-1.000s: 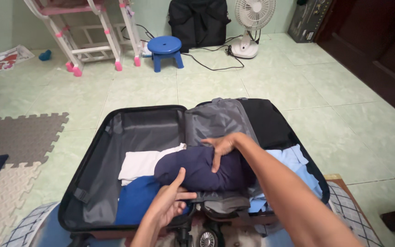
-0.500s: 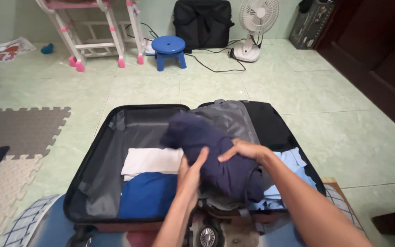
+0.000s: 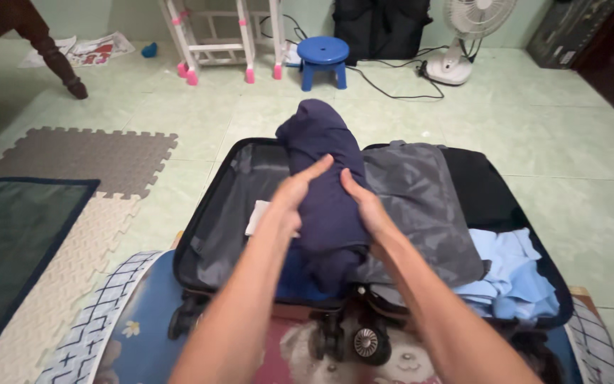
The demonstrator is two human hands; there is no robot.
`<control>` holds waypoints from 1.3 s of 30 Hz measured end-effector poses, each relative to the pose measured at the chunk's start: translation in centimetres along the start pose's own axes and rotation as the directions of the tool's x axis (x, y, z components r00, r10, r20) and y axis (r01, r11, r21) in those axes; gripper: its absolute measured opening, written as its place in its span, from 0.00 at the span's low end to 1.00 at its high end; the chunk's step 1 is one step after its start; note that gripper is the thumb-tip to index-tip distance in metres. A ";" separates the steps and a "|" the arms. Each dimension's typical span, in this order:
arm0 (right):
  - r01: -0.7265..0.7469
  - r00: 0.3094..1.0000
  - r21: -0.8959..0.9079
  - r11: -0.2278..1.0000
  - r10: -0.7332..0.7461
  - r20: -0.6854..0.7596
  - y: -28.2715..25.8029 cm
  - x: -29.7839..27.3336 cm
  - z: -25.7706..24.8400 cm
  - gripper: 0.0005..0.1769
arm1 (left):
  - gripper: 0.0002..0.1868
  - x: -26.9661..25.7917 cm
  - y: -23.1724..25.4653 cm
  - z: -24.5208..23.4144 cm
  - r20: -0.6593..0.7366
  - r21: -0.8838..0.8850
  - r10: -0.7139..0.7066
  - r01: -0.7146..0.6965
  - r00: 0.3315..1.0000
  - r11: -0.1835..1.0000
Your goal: The person folds various clothing items including a blue shirt, white shirt, dark blue shirt, and black shirt, then places them into an open suitcase. The person retrieves clothes from a wardrobe and folds them before packing.
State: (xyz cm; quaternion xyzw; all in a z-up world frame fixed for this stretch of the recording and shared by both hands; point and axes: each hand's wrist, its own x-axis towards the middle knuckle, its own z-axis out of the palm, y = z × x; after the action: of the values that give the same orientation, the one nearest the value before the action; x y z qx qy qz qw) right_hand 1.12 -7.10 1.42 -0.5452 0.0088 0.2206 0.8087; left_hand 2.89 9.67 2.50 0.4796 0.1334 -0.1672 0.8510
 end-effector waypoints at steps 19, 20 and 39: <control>-0.329 0.935 0.223 0.918 0.350 -0.062 16.6 12.5 12.8 0.37 | 0.28 4.0 6.2 -22.5 -0.332 0.932 0.439 0.361 0.835 0.017; -0.366 0.919 0.221 0.904 0.388 -0.063 17.4 12.6 13.2 0.36 | 0.29 3.6 6.3 -22.2 -0.326 0.935 0.423 0.355 0.845 0.011; -0.322 0.914 -0.812 0.487 0.383 -0.133 18.1 17.5 11.8 0.44 | 0.89 2.5 2.1 -18.3 -0.551 0.734 -0.233 0.333 0.801 -0.592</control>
State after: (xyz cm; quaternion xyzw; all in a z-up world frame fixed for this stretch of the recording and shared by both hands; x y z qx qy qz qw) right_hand 7.61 14.97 -14.11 -0.8355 -0.0095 0.3775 0.3992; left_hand 4.81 26.03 -6.04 0.8900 0.0966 -0.4396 -0.0732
